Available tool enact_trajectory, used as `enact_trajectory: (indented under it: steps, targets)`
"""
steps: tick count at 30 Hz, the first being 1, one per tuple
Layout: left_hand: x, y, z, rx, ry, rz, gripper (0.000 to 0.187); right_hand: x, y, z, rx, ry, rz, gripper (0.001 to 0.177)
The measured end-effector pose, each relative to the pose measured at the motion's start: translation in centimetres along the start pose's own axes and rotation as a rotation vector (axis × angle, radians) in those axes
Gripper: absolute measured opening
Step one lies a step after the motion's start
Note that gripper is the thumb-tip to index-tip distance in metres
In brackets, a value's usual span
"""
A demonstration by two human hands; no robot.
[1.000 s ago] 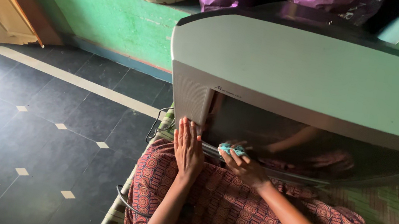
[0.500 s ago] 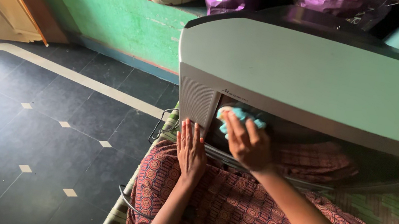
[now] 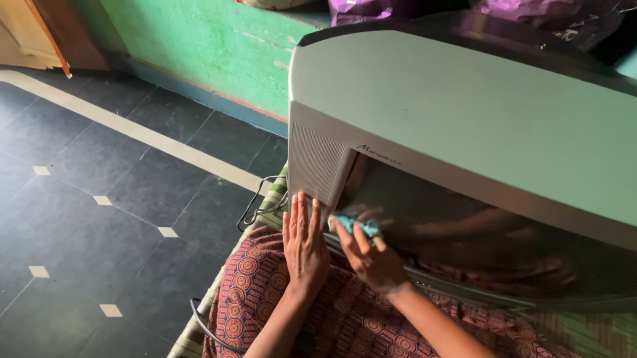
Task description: The person wipes the top and side surfaces of a television set with a cloth and then cleans the front screen area.
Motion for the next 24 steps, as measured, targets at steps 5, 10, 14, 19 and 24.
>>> enact_trajectory:
  steps: [5,10,14,19,24]
  targets:
    - [-0.2,0.0,-0.1,0.028,0.037,-0.021,0.06,-4.3,-8.4,-6.0,0.266,0.135,-0.145,0.048]
    - [-0.5,-0.3,-0.6,0.015,0.027,-0.028,0.055,-7.8,-12.7,-8.3,0.378,0.264,-0.122,0.047]
    - [-0.5,-0.3,-0.8,0.019,0.043,-0.046,0.051,-9.1,-11.1,-9.4,0.404,0.176,-0.049,0.045]
    - [-0.4,0.1,-0.7,0.037,0.002,-0.02,0.049,-9.8,-4.8,-10.8,0.693,0.126,-0.01,0.036]
    - [-0.2,0.3,-1.1,0.09,-0.011,0.007,0.049,-12.0,1.5,-15.2,0.905,0.262,-0.051,0.039]
Point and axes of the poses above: each hand's wrist, its own y-axis away from the middle knuckle, its own x-axis out of the palm, z = x × y, the point moved 2 cm from there along -y, towards the middle knuckle, and after that the axes turned 13 degrees about y, right-handed, at the moved point
